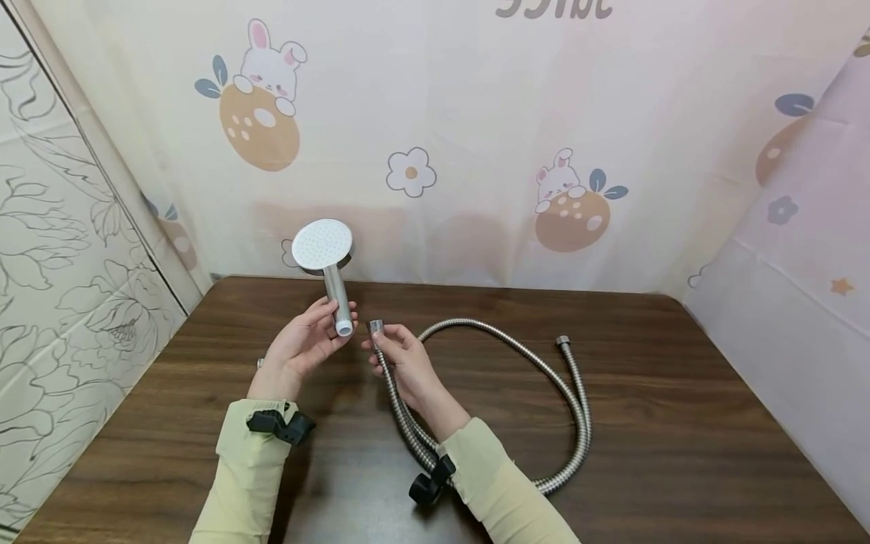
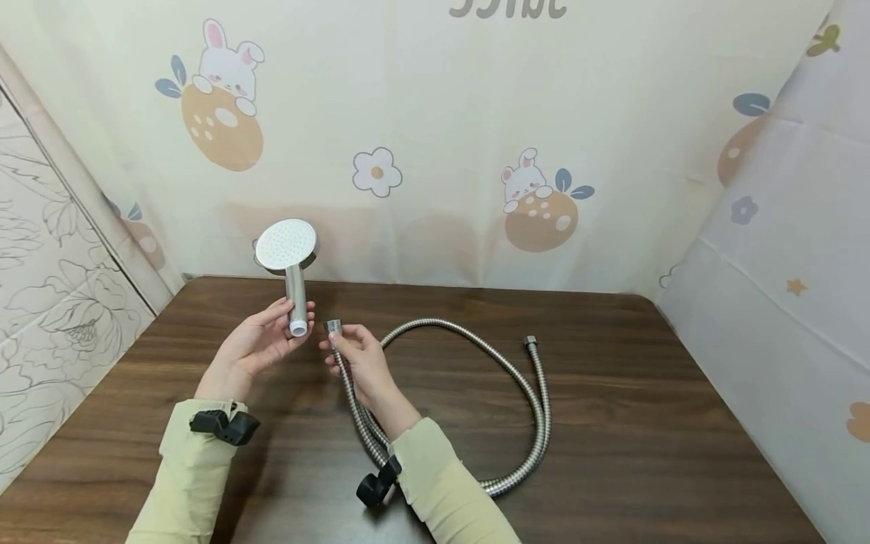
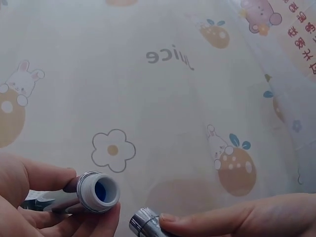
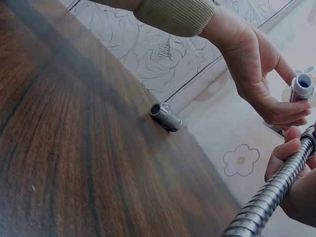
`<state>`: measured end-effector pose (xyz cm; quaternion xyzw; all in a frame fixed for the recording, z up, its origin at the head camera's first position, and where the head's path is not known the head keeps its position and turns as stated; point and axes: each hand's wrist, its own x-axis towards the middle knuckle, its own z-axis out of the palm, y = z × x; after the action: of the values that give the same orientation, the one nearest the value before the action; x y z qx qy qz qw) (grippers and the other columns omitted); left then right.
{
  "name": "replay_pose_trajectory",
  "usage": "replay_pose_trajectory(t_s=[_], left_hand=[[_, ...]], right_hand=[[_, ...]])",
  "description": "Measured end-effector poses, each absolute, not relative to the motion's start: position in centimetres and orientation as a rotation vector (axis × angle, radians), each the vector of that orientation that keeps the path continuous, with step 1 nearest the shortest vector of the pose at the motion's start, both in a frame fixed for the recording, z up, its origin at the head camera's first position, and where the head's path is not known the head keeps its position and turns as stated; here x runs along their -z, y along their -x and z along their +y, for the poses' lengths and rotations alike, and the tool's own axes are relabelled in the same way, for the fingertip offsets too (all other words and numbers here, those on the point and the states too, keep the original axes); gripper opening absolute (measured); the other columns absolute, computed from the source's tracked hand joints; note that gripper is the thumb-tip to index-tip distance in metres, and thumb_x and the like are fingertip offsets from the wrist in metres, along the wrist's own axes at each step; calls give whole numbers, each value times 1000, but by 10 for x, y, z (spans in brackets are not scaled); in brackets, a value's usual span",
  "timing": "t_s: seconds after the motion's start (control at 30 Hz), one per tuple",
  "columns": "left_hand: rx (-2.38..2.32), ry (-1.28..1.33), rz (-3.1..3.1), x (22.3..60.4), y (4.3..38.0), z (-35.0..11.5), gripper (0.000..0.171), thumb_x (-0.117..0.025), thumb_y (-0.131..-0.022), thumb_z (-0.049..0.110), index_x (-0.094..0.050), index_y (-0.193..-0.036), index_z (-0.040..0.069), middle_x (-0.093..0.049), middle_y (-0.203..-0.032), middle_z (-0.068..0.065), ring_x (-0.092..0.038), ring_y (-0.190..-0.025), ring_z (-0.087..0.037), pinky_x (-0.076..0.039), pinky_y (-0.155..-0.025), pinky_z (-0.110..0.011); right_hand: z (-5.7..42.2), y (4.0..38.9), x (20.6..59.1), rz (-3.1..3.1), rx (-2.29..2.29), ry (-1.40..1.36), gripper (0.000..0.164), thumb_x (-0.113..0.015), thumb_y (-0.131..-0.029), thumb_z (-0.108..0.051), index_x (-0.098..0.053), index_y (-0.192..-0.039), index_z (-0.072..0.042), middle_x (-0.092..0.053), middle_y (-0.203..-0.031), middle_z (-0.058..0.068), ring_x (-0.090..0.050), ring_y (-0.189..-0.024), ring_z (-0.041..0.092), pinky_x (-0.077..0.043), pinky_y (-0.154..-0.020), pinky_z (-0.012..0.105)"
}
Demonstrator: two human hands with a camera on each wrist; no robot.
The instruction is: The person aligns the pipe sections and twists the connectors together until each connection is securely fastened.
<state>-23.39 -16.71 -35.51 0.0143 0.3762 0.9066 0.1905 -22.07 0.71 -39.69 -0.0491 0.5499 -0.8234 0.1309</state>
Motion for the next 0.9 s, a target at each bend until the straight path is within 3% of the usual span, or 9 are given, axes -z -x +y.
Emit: replay_pose_trajectory(t_s=[0.3,0.9], left_hand=[[-2575,-83,1099,348,237,-166,28,-40,-97,12,-32,-124,14,-61,-98,-4,-60,-91,-17,-48,-76,-27],[-2628,-135,1195,336,242,-166,26,-42,-96,8,-35,-121,13,-59,-97,-5,-60,-87,-15,-50,-78,-28]], right_hand=[[4,216,396,1547,2401,96,12,-52,-92,-8,-52,-103,-4,-56,-84,0,-56,-60,8,-45,-52,18],[2,206,395,1534,2380,159,10,-54,-90,-7,-48,-97,-8,-54,-83,2,-57,-60,9,-45,-53,19]])
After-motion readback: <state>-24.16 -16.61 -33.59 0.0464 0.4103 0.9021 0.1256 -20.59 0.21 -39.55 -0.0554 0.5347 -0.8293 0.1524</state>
